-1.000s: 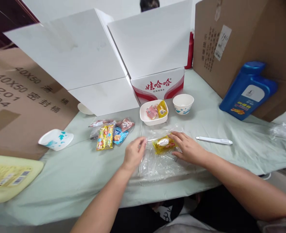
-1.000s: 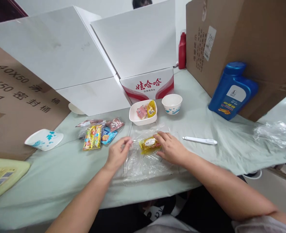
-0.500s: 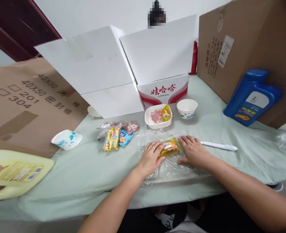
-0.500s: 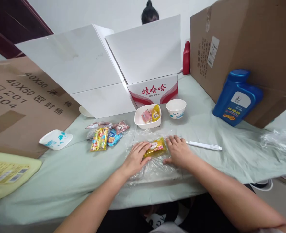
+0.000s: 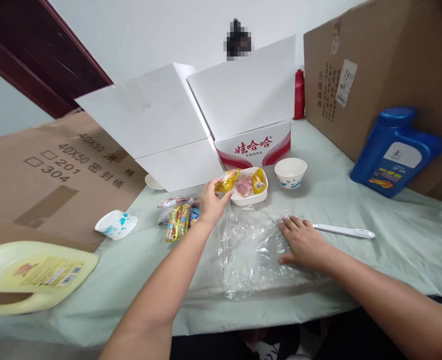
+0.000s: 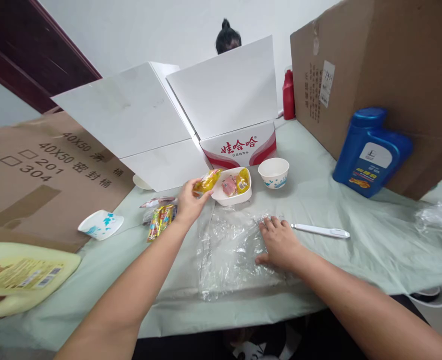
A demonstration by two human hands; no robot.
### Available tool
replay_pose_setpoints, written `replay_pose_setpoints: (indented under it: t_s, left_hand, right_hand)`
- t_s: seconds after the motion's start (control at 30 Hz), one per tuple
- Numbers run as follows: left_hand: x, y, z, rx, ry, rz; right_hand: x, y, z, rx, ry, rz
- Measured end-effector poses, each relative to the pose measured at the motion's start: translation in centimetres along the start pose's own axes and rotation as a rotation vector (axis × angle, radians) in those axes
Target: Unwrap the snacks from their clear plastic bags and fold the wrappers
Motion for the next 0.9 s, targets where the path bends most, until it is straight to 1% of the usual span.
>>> replay_pose_setpoints:
  t_s: [0.07,0.13,0.2,0.23,0.27,0.33,0.4,0.47,0.53,0.57,0.63,0.73,0.83,0.9]
  left_hand:
    - [1.2,0.2,1.3,0.185,-0.091,-0.013]
    - [0.5,1.1,2.2,0.279,-0.147,0.023]
    - [-1.8,2.8,2.6,0.27,-0.16,0.128]
    - [-3.3,3.6,2.7,0.236,-0.188,0.195]
    - [-4.9,4.4,3.1,0.194,-0.256,0.261]
    - [-8.2,5.3,4.3,0.149,-0.449,0.344]
    - [-10.6,4.8,5.2,0.2,-0.585,0.326]
    - [-11.8,3.4,5.8,0.274,-0.65,0.26]
    - [-12.2,2.1,6.1,0.296,-0.698,0.228]
    - [-12.2,1.7,6.2,0.289,-0.713,0.23]
    - [-12.0,1.5,6.0,0.266,-0.699,0.246]
    - [-11.6,2.2,5.0,0.218,-0.624,0.284]
    - [-11.4,3.6,3.5,0.128,-0.597,0.332]
    - [-11.4,4.2,2.1,0.04,-0.613,0.313]
  right_hand:
    - [-0.1,0.0,0.0,0.001,-0.004,0.002]
    - [-0.2,0.0,0.1,0.007,-0.008,0.001]
    - [-0.5,-0.1,0.0,0.011,-0.013,0.0]
    - [-0.6,-0.1,-0.1,0.011,-0.018,-0.001]
    - [-0.7,-0.1,-0.2,0.012,-0.024,-0.002]
    - [-0.9,-0.1,-0.6,0.022,-0.032,-0.006]
    - [-0.9,0.1,-1.3,0.064,-0.025,-0.017]
    - [-0.8,0.7,-1.9,0.129,-0.017,0.005]
    - [-0.6,1.7,-2.1,0.166,-0.027,0.06]
    - [-0.6,2.0,-2.1,0.164,-0.039,0.084]
    - [-0.5,2.3,-2.2,0.138,-0.041,0.09]
    - [-0.8,2.0,-2.7,0.111,0.043,0.035]
    - [-1.2,1.7,-3.7,0.148,0.142,-0.079]
    - [-1.7,1.7,-4.4,0.236,0.16,-0.216]
Point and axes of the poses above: each hand's wrist, its own x-axis towards the middle knuckle, its own z-axis out of the palm, y = z × x, the point moved 7 cm from there along x, towards the middle knuckle, and after that the axes turned 12 degrees about -y, right-handed, at the moved point
